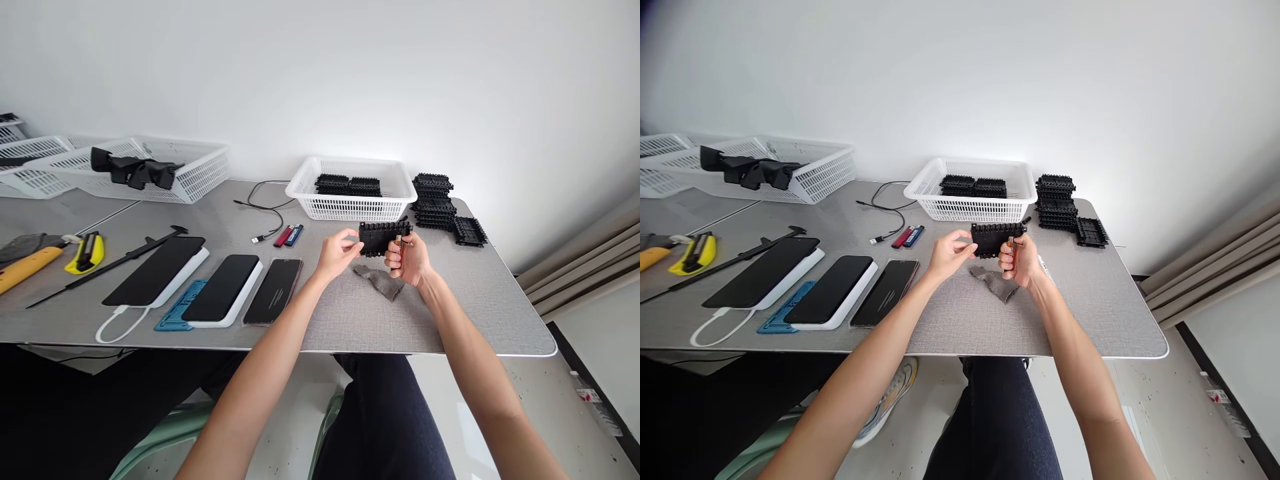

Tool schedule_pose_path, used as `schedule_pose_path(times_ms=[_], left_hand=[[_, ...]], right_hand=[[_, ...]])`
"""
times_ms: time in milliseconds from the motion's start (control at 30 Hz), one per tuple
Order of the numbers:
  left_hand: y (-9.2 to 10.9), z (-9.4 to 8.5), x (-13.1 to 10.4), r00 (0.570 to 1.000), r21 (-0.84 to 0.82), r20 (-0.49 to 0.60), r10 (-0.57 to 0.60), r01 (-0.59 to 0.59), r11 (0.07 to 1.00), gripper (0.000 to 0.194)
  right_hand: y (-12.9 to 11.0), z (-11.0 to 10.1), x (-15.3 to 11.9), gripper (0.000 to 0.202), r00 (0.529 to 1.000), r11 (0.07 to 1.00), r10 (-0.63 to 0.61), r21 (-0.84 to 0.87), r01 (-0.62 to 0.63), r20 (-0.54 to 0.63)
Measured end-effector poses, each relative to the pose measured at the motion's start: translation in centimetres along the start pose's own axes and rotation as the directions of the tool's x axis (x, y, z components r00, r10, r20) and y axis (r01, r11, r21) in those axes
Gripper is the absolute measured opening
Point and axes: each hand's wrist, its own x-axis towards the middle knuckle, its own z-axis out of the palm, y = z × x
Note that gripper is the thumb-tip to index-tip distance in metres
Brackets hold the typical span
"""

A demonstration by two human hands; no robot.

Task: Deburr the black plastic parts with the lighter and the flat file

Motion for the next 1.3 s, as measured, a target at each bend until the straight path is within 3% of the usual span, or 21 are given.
schedule_pose_path(times_ms=[300, 533, 800, 1033, 1300], left_hand=[[0.2, -0.3, 0.0, 1.000, 0.007, -0.011, -0.011, 0.011, 1.000, 0.026], [0.2, -0.1, 0.0, 1.000, -0.005, -0.012, -0.005, 0.005, 1.000, 0.025], [0.1, 0.2, -0.1, 1.000, -0.004, -0.001, 0.016, -0.016, 1.000, 0.024], [0.3, 0.9, -0.2, 0.999, -0.007, 0.045, 0.010, -0.010, 1.000, 0.018], [0.6, 0.9, -0.3, 0.997, 0.005, 0.082, 0.007, -0.007, 1.000, 0.017]], right_hand=[[-0.9, -1.1, -0.6, 0.020, 0.997, 0.997, -0.074, 0.026, 0.075, -0.032], [-0.5, -0.6, -0.3, 0.020, 0.998, 0.999, -0.046, -0.014, 0.046, -0.039], [0.4, 0.1, 0.1, 0.028, 0.998, 0.992, -0.025, -0.124, 0.031, 0.056], [2.5, 2.0, 1.1, 0.027, 0.987, 0.970, 0.050, -0.245, -0.011, 0.154], [3.0, 2.4, 1.2, 0.024, 0.988, 0.968, 0.055, -0.252, -0.017, 0.143]])
